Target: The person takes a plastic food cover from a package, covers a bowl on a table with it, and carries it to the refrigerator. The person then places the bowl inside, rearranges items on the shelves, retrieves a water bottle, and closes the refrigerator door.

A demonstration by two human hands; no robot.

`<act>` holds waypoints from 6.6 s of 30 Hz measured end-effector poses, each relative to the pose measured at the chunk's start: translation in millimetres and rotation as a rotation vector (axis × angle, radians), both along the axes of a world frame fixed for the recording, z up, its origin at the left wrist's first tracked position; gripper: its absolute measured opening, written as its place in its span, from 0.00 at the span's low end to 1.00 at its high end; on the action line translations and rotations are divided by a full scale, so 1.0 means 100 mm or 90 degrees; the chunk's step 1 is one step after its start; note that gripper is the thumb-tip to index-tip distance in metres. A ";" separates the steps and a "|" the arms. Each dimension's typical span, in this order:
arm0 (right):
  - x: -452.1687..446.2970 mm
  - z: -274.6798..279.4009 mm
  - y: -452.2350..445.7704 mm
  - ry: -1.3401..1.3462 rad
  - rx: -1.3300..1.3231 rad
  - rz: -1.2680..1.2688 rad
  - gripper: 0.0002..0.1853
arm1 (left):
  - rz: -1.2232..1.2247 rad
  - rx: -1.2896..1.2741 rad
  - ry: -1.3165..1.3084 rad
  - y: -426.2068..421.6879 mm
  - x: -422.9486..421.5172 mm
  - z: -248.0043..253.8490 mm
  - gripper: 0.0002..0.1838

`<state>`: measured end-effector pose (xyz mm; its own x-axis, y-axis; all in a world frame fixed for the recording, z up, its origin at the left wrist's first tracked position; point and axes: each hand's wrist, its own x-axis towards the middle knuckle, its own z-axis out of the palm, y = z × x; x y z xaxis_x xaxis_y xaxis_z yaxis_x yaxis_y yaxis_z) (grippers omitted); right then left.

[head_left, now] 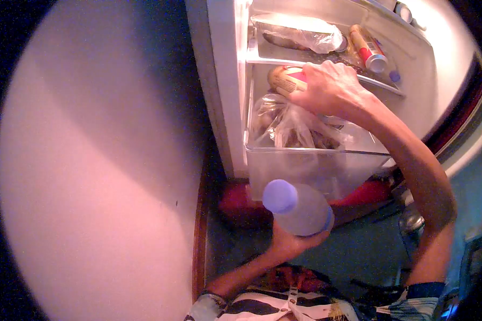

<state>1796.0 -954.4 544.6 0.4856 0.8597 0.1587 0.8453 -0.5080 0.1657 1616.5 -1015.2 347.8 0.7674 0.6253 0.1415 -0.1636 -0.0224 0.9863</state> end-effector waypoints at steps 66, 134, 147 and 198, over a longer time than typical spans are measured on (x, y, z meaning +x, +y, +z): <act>0.07 -0.06 0.20 0.027 0.161 0.317 0.33 | -0.002 0.095 0.046 -0.09 0.07 0.00 0.42; 0.46 0.06 0.20 -0.045 -0.225 0.251 0.28 | 0.083 0.113 0.014 0.11 0.62 -0.41 0.46; 0.43 -0.32 0.20 -0.189 0.135 0.543 0.23 | 0.047 0.129 -0.088 0.01 0.66 -0.28 0.42; 0.96 0.16 -0.02 0.092 0.016 0.556 0.20 | -0.015 0.200 -0.138 0.07 0.79 -0.27 0.41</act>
